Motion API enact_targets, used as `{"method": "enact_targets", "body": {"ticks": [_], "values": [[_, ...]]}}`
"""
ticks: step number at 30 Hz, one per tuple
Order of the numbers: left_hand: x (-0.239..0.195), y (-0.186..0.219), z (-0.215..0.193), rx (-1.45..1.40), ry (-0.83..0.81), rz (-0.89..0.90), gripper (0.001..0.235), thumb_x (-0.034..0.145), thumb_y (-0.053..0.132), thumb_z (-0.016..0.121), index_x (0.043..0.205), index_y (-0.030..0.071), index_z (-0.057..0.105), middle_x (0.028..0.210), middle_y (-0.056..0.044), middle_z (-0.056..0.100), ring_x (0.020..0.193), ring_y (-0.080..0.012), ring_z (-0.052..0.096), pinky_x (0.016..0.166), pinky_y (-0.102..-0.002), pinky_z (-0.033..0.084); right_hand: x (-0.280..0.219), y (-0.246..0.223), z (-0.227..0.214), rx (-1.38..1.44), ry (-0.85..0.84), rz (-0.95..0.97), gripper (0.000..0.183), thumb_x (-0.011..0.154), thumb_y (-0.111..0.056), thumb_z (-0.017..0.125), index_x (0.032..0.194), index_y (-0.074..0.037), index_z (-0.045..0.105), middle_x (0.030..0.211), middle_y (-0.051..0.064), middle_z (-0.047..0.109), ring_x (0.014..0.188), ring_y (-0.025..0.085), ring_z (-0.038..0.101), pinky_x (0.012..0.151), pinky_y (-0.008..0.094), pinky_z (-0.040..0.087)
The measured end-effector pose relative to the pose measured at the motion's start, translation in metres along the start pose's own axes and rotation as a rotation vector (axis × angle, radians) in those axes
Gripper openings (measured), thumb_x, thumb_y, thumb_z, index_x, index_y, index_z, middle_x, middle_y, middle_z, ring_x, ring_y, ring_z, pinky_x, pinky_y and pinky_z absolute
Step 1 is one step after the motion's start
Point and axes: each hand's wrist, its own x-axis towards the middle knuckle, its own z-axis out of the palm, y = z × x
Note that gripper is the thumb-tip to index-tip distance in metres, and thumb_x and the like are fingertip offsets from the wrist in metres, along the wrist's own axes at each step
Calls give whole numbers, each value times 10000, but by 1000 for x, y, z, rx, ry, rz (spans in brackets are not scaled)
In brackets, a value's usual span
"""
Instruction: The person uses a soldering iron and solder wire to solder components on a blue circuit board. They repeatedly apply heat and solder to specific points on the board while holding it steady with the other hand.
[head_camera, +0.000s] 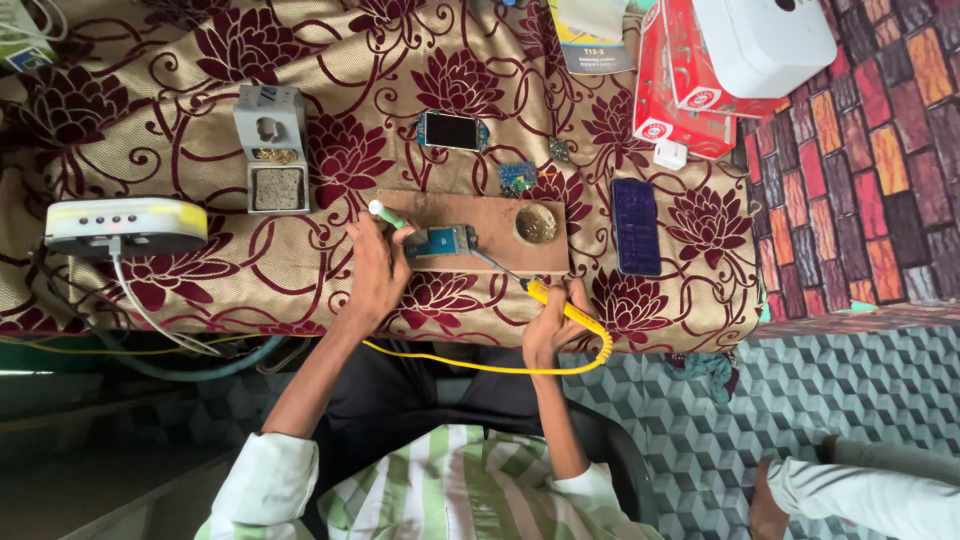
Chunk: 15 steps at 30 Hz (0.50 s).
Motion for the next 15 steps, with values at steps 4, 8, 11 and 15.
{"method": "enact_targets", "body": {"ticks": [4, 8, 11, 15], "values": [[0, 0, 2, 72, 31, 27, 281, 921, -79, 568, 1161, -81, 423, 958, -273, 512, 872, -440, 513, 965, -571, 322, -15, -1, -4, 70, 41, 107, 264, 908, -92, 512, 694, -5, 384, 588, 64, 372, 543, 115, 368, 509, 334, 324], [-3, -3, 6, 52, 45, 30, 253, 955, -68, 579, 1148, -84, 417, 973, -292, 504, 896, -452, 485, 858, -546, 351, -17, 4, -15, -81, -40, -39, 260, 900, -90, 518, 688, -12, 388, 609, 84, 364, 528, 151, 375, 509, 367, 300], [2, -6, 7, 54, 13, -8, 214, 980, -55, 578, 1127, -66, 423, 942, -279, 497, 862, -415, 477, 804, -536, 352, -11, 4, -14, -212, -76, -181, 286, 929, -92, 522, 704, -11, 364, 644, 99, 344, 547, 192, 341, 536, 396, 275], [-5, -5, 7, 89, -1, -7, 260, 896, -116, 505, 1136, -71, 415, 940, -285, 470, 846, -372, 456, 759, -501, 349, -12, -5, -17, -87, -111, -128, 289, 928, -89, 529, 698, -21, 366, 609, 79, 355, 536, 173, 348, 517, 378, 300]]}}
